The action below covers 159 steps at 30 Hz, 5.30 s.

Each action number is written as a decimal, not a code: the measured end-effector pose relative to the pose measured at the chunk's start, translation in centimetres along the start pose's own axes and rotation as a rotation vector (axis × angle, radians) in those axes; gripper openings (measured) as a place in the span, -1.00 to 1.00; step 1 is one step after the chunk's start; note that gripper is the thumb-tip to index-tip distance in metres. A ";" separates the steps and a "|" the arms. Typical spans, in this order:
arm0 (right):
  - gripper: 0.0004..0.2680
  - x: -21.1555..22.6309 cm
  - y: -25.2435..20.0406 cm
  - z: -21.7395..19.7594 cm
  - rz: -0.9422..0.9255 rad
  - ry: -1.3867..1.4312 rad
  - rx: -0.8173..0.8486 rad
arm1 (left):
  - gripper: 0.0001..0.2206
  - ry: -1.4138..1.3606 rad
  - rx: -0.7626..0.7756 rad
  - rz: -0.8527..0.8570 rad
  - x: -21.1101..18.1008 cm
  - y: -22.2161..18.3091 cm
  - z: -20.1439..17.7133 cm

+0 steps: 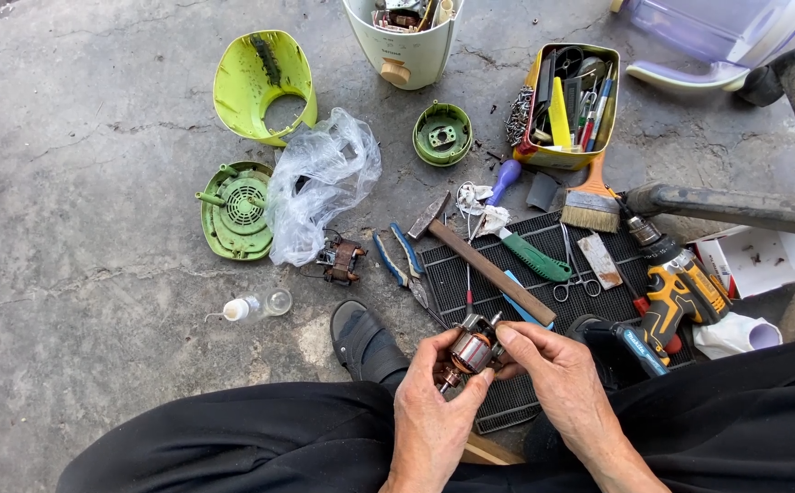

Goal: Repairing a small electric motor by inspecting components and using various hand tools to adjust parts.

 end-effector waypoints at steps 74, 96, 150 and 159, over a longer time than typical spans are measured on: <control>-0.67 -12.0 19.0 5.6 -0.058 -1.237 -0.117 | -0.69 -1.091 -0.389 -0.421 4.5 4.3 -2.7; -0.65 6.8 -1.8 4.0 0.059 -1.022 0.259 | -0.56 -0.869 -0.399 -0.442 5.2 2.5 -3.7; -0.72 7.4 -1.4 4.6 0.124 -1.167 0.251 | -0.51 -0.565 -0.386 -0.550 6.3 3.2 -2.6; -0.73 6.5 0.0 4.5 -0.132 -1.342 0.250 | -0.53 -0.590 -0.340 -0.502 6.0 3.1 -2.4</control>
Point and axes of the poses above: each hand's wrist, its own y-axis towards the middle knuckle, its own z-axis out of the palm, x = y × z, the point moved 9 cm from there along y, towards the middle knuckle, and after that the axes turned 5 degrees about -y, right-handed, at the moved point
